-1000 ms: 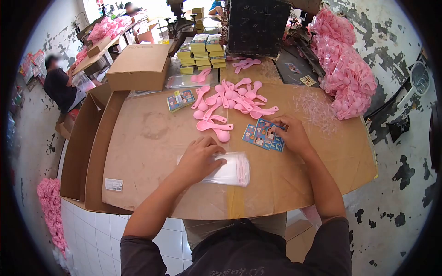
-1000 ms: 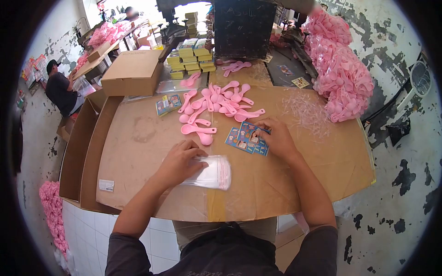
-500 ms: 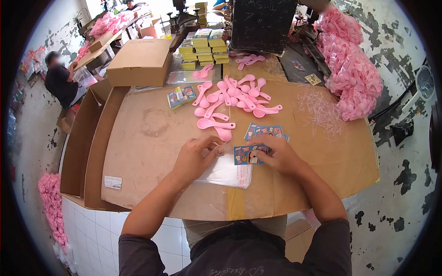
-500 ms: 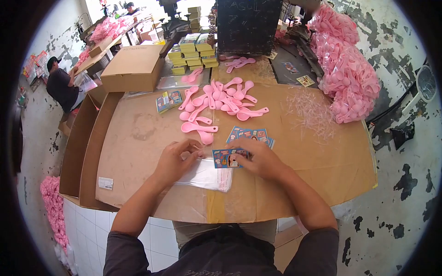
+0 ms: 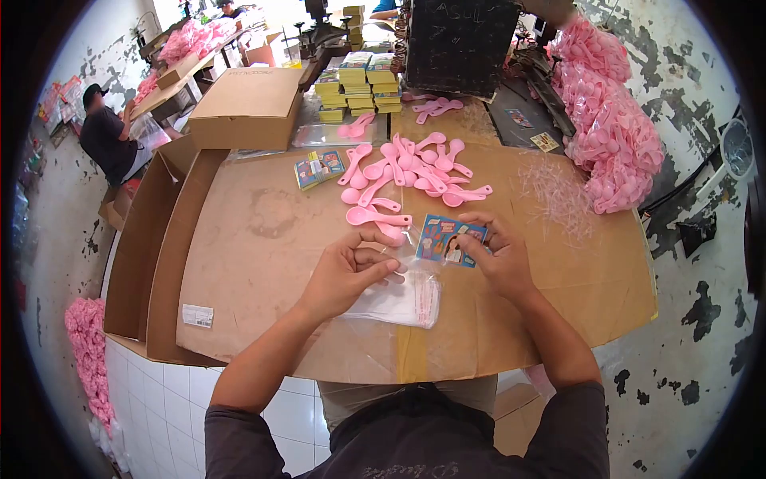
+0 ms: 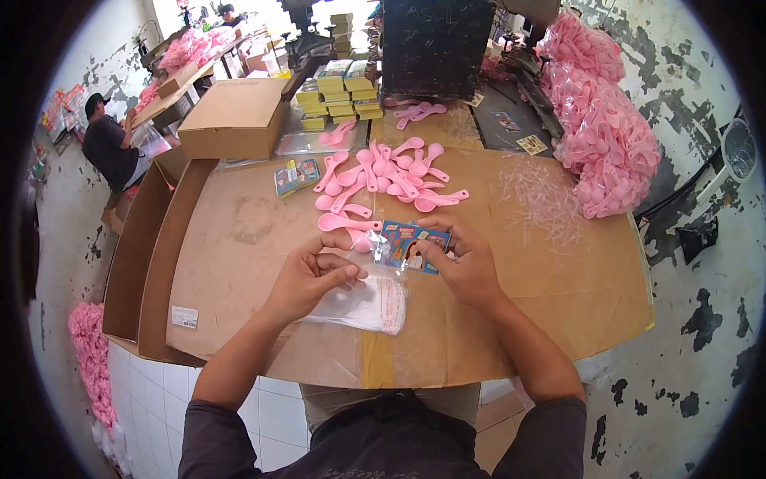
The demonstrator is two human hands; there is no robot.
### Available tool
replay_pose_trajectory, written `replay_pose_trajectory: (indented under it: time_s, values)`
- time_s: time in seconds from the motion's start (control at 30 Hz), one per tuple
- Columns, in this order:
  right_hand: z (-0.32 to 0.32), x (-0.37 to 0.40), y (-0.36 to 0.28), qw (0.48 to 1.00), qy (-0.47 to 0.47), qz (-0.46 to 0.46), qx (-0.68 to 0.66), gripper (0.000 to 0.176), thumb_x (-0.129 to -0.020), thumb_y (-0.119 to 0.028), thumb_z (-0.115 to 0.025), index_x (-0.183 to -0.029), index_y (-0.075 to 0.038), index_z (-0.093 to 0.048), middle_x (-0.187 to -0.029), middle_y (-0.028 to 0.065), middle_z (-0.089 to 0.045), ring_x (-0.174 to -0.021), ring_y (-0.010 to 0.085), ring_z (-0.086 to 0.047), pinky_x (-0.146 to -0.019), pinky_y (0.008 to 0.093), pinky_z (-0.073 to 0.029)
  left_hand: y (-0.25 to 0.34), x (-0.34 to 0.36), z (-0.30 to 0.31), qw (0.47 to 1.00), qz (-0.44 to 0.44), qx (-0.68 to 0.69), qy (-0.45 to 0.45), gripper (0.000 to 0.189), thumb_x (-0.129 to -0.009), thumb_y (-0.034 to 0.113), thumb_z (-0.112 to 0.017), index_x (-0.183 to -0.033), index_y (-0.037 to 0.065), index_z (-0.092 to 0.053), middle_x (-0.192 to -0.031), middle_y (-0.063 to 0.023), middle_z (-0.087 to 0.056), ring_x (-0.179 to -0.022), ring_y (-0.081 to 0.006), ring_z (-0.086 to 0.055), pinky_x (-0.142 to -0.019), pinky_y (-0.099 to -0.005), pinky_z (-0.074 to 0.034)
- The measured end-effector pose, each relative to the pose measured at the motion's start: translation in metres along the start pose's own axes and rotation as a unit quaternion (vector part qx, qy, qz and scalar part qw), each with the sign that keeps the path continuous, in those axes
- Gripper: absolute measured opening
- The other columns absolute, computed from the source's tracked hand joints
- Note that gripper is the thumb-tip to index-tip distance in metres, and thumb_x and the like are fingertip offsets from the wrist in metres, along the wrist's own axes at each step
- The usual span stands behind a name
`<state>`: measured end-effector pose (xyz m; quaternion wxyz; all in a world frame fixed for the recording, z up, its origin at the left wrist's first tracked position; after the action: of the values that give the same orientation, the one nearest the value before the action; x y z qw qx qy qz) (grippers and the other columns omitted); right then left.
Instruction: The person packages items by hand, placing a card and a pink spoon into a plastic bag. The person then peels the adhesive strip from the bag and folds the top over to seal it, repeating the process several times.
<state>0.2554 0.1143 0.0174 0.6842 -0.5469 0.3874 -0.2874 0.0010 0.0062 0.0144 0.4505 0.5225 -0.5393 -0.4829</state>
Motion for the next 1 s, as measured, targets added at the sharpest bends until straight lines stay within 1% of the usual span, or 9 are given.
replay_pose_trajectory:
  time_s: [0.07, 0.27, 0.57, 0.67, 0.77, 0.8, 0.87, 0.97, 1.0]
  values:
    - [-0.001, -0.001, -0.003, 0.997, 0.021, 0.031, -0.061, 0.028, -0.099, -0.004, -0.067, -0.126, -0.001, -0.063, -0.114, 0.0054, -0.067, -0.104, 0.0082, -0.064, -0.089, 0.0274, -0.055, -0.005, -0.001, -0.002, 1.000, 0.005, -0.012, 0.002, 0.037, -0.097, 0.003, -0.070, -0.131, -0.001, -0.054, -0.103, -0.0155, -0.078, -0.093, -0.0151, -0.075, -0.081, -0.0268, -0.059]
    - [-0.002, 0.002, -0.007, 0.998, -0.003, 0.061, 0.005, 0.029, -0.099, -0.003, -0.067, -0.127, 0.001, -0.062, -0.115, 0.0051, -0.066, -0.104, 0.0106, -0.066, -0.090, 0.0282, -0.055, -0.007, 0.001, -0.006, 1.000, 0.020, -0.008, 0.006, 0.038, -0.095, 0.003, -0.074, -0.128, -0.005, -0.058, -0.104, -0.0149, -0.077, -0.096, -0.0148, -0.075, -0.083, -0.0267, -0.059]
    - [-0.004, 0.004, -0.011, 0.998, 0.001, 0.064, -0.004, 0.028, -0.097, -0.001, -0.069, -0.125, -0.002, -0.066, -0.109, 0.0053, -0.069, -0.102, 0.0125, -0.068, -0.089, 0.0297, -0.056, -0.009, 0.001, -0.006, 0.999, 0.033, -0.016, 0.005, 0.034, -0.097, 0.006, -0.071, -0.129, -0.005, -0.064, -0.107, -0.0116, -0.077, -0.100, -0.0137, -0.073, -0.084, -0.0245, -0.058]
    - [0.002, 0.000, -0.022, 0.956, -0.086, 0.162, 0.229, 0.028, -0.093, -0.001, -0.071, -0.121, -0.005, -0.070, -0.104, 0.0074, -0.070, -0.096, 0.0169, -0.069, -0.085, 0.0317, -0.055, -0.007, 0.002, -0.008, 0.999, 0.027, -0.035, -0.002, 0.033, -0.098, 0.006, -0.070, -0.129, -0.004, -0.064, -0.109, -0.0103, -0.076, -0.101, -0.0131, -0.073, -0.084, -0.0242, -0.058]
    - [-0.009, 0.001, -0.029, 0.953, -0.109, 0.141, 0.243, 0.029, -0.090, -0.001, -0.073, -0.118, -0.008, -0.072, -0.101, 0.0094, -0.070, -0.090, 0.0202, -0.069, -0.080, 0.0334, -0.054, -0.011, 0.007, -0.013, 0.995, -0.021, -0.095, -0.036, 0.032, -0.099, 0.006, -0.069, -0.129, -0.004, -0.064, -0.111, -0.0102, -0.075, -0.100, -0.0132, -0.073, -0.082, -0.0248, -0.058]
    - [-0.011, 0.001, -0.028, 0.956, -0.082, 0.151, 0.237, 0.029, -0.090, -0.001, -0.073, -0.118, -0.007, -0.072, -0.101, 0.0094, -0.070, -0.090, 0.0200, -0.069, -0.080, 0.0334, -0.054, -0.012, 0.008, -0.014, 0.990, -0.045, -0.120, -0.051, 0.031, -0.099, 0.005, -0.069, -0.128, -0.004, -0.064, -0.112, -0.0102, -0.075, -0.100, -0.0134, -0.073, -0.082, -0.0251, -0.058]
    - [-0.014, 0.001, -0.027, 0.959, -0.028, 0.170, 0.223, 0.029, -0.090, -0.002, -0.073, -0.118, -0.007, -0.072, -0.102, 0.0093, -0.070, -0.090, 0.0196, -0.068, -0.080, 0.0334, -0.053, -0.009, 0.009, -0.017, 0.993, -0.021, -0.112, -0.036, 0.035, -0.098, 0.003, -0.069, -0.131, -0.006, -0.062, -0.112, -0.0113, -0.074, -0.099, -0.0137, -0.073, -0.084, -0.0257, -0.058]
    - [-0.001, -0.003, -0.037, 0.967, -0.054, 0.124, 0.217, 0.030, -0.089, -0.002, -0.074, -0.118, -0.005, -0.071, -0.105, 0.0105, -0.070, -0.092, 0.0205, -0.068, -0.081, 0.0334, -0.054, -0.003, 0.009, -0.017, 0.997, 0.003, -0.072, -0.016, 0.038, -0.098, 0.002, -0.069, -0.134, -0.006, -0.059, -0.111, -0.0127, -0.074, -0.099, -0.0139, -0.073, -0.086, -0.0265, -0.059]
    - [-0.001, -0.003, -0.036, 0.964, -0.061, 0.136, 0.221, 0.029, -0.089, -0.002, -0.074, -0.118, -0.005, -0.071, -0.106, 0.0105, -0.070, -0.092, 0.0201, -0.068, -0.081, 0.0331, -0.054, -0.002, 0.009, -0.017, 0.998, 0.010, -0.053, -0.011, 0.039, -0.098, 0.001, -0.069, -0.135, -0.006, -0.058, -0.111, -0.0131, -0.074, -0.098, -0.0140, -0.073, -0.086, -0.0267, -0.059]
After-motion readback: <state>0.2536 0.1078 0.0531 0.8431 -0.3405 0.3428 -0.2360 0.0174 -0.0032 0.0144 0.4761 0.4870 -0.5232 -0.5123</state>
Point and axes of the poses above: each hand's wrist, its own x-axis away from the middle knuckle, its own z-axis out of the back of the hand, y = z × x, the point moved 1 cm from there along -x, towards the middle knuckle
